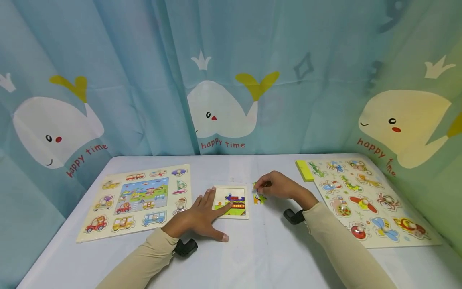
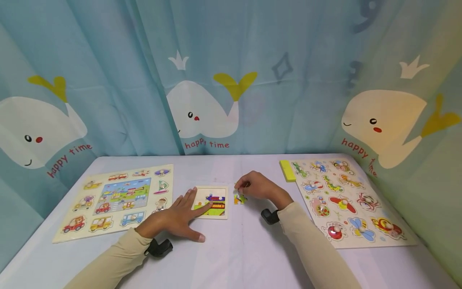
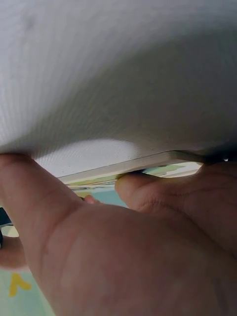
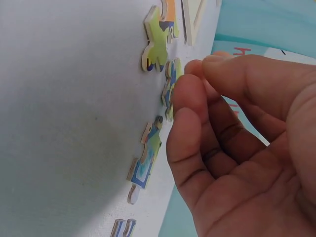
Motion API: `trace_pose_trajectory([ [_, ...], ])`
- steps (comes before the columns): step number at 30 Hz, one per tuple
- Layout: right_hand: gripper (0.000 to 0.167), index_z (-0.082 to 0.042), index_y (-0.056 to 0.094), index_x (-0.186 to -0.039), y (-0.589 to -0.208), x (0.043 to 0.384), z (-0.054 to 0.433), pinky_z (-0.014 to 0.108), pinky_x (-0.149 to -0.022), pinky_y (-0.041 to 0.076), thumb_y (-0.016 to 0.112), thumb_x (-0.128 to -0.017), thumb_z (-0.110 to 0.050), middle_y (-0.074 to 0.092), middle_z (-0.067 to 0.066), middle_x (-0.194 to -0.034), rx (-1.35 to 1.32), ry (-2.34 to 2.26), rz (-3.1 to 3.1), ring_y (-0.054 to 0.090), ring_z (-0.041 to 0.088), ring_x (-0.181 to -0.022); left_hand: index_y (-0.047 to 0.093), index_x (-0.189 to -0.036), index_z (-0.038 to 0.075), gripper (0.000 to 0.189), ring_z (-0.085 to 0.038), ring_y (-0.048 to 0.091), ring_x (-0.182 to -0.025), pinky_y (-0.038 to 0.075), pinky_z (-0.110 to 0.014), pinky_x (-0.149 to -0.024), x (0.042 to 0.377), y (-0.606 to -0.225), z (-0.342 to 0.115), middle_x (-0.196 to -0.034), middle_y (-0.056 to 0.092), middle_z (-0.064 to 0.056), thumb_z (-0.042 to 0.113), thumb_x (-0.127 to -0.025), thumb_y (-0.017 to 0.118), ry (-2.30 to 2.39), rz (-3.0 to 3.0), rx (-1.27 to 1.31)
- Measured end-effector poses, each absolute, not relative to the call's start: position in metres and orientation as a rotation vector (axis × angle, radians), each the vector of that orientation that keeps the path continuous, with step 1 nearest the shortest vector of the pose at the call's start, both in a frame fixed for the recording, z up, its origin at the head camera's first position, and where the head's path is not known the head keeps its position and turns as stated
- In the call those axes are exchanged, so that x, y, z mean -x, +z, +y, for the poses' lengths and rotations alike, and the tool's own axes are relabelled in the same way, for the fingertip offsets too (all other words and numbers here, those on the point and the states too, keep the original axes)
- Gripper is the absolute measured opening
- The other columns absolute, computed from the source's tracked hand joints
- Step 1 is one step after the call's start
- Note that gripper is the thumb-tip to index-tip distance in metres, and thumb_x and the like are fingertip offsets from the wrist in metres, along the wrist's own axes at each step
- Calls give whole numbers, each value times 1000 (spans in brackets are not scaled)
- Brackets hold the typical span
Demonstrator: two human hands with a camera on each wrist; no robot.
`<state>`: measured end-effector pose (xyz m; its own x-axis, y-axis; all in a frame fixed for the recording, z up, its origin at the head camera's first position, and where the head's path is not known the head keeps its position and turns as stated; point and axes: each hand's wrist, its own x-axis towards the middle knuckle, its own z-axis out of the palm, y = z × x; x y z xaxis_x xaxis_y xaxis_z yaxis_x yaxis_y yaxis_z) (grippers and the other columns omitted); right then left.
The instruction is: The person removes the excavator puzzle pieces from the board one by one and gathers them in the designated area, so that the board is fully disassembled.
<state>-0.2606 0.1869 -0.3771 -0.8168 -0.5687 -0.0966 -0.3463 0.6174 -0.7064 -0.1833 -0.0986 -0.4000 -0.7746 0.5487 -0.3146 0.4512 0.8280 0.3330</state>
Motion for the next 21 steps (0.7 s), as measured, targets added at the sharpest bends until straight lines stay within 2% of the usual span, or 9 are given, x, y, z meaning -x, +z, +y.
trace_pose_trajectory([
  [9,16,0,72,-105,-376,261,179,31,-72,47,61,-93,1,69,6,-98,732,-1003,2597,55,16,-81,26,-155,34,98,-37,-8,-145,3,-54,-113,182,-397,-96,-159,-9,-22,67,-75,71,347,2622,-734],
  [13,17,0,72,-105,-375,262,172,32,-74,48,61,-93,0,69,7,-102,741,-1009,2596,55,16,-83,27,-155,29,96,-38,-10,-145,-3,-58,-111,181,-394,-95,-160,-7,-19,64,-77,71,355,2623,-767],
  [16,17,-1,72,-106,-375,262,167,32,-76,49,60,-94,-1,69,8,-104,743,-1015,2592,56,16,-84,24,-156,28,94,-36,-13,-145,-7,-60,-110,182,-392,-93,-161,-7,-17,61,-81,69,362,2614,-818],
  [21,18,0,71,-108,-375,262,158,32,-78,50,59,-94,-2,69,9,-105,793,-1028,2569,58,15,-86,15,-158,29,93,-34,-16,-145,-6,-59,-110,185,-391,-90,-161,-10,-16,62,-85,63,371,2578,-869],
])
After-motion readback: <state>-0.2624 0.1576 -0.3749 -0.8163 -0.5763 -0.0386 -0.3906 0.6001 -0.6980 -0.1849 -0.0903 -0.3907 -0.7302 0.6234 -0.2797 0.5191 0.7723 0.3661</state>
